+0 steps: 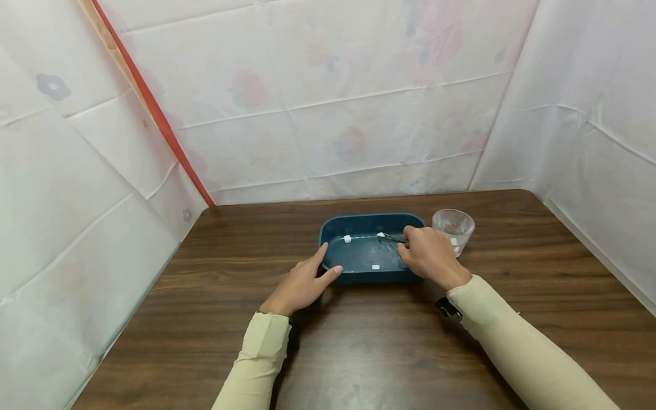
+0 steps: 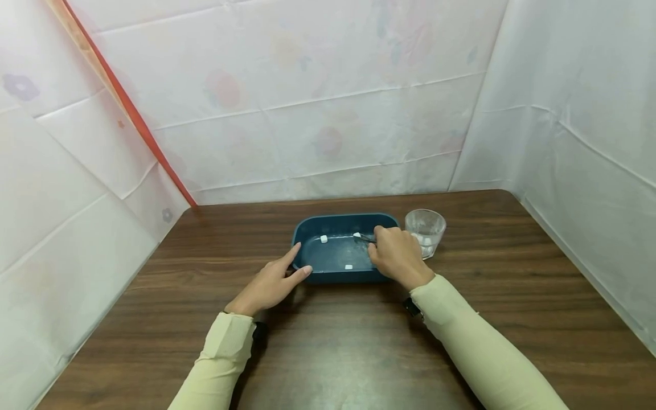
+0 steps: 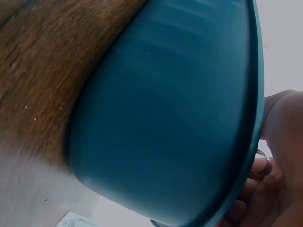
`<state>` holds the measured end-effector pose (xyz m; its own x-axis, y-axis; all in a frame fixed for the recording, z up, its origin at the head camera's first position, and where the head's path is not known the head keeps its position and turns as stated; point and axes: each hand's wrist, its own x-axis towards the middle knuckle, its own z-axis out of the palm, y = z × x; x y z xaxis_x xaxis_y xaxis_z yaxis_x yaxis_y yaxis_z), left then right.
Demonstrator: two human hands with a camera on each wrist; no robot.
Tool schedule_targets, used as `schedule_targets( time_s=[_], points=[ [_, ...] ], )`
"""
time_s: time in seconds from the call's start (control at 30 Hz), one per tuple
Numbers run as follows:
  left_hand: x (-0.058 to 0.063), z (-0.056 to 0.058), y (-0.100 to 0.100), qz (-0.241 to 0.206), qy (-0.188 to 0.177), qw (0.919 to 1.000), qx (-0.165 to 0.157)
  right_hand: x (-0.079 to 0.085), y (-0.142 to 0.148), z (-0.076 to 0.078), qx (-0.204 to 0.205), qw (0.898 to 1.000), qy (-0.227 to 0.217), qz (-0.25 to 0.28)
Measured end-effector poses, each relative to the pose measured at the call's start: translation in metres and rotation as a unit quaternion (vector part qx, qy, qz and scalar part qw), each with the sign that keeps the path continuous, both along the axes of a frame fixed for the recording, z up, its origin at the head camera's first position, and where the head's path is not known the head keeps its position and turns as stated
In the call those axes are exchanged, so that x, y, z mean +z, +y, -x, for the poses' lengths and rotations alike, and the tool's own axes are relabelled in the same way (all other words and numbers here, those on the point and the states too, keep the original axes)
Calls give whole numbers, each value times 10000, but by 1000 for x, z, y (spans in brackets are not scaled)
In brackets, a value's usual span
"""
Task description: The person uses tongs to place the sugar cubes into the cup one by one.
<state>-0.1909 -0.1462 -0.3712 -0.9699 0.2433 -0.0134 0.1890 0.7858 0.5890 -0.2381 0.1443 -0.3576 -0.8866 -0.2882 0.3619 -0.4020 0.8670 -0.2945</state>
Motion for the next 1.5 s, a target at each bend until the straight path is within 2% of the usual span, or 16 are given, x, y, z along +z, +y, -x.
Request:
schedule_targets(
  time_s=[0.57,0.87,1.27,1.5],
  points=[
    [0,0,0,40,39,10000,-14,1,0,-2,3,9999,104,14],
    [-2,0,-1,16,55,10000,-10,2,1,-3,144,9991,318,241],
    [-2,0,-1,6,56,10000,2,15,5,-7,185,9967,662,429],
    [-1,1,-1,21,63,10000,-20,22,7,-10,146,9973,611,379]
  ],
)
